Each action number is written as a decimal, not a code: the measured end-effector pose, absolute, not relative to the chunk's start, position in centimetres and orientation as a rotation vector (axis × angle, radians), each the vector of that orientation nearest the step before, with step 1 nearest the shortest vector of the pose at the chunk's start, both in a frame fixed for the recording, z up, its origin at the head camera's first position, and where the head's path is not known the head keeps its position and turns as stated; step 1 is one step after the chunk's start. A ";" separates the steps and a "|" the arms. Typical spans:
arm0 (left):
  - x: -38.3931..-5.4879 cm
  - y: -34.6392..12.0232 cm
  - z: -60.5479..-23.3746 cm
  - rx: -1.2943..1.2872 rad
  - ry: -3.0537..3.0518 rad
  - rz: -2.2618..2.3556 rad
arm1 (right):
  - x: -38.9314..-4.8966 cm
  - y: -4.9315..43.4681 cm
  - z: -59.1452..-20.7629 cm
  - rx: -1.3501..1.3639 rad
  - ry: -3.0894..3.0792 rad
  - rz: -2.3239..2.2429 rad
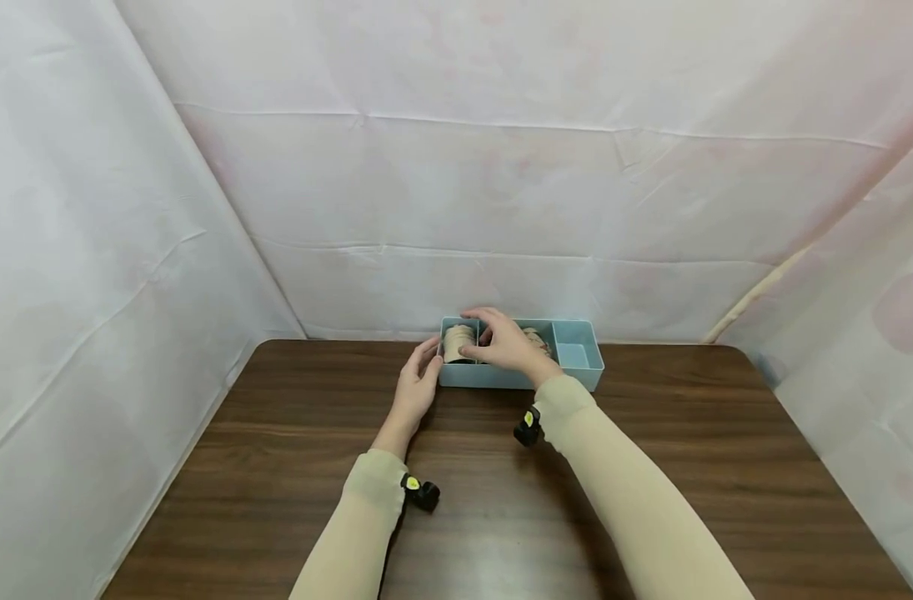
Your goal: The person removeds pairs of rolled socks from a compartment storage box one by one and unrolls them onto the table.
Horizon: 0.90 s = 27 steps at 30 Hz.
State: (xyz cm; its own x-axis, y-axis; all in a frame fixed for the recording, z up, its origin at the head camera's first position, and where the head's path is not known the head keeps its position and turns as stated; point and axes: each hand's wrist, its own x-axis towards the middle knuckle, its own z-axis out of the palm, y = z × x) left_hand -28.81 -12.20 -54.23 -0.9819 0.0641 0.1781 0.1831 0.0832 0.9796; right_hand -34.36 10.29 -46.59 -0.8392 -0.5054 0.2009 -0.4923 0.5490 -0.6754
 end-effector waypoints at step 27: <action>-28.6 -12.1 -53.8 -0.234 -2.270 -2.060 | -36.0 9.4 -46.7 -0.731 2.666 -0.993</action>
State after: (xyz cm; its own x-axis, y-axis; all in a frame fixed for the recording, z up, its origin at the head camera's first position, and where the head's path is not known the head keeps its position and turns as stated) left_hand -28.58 -12.14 -53.76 -0.9861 0.0670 0.1521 0.1578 0.0915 0.9832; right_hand -36.01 9.44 -46.68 -0.8566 -0.5157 -0.0179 -0.3783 0.6511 -0.6580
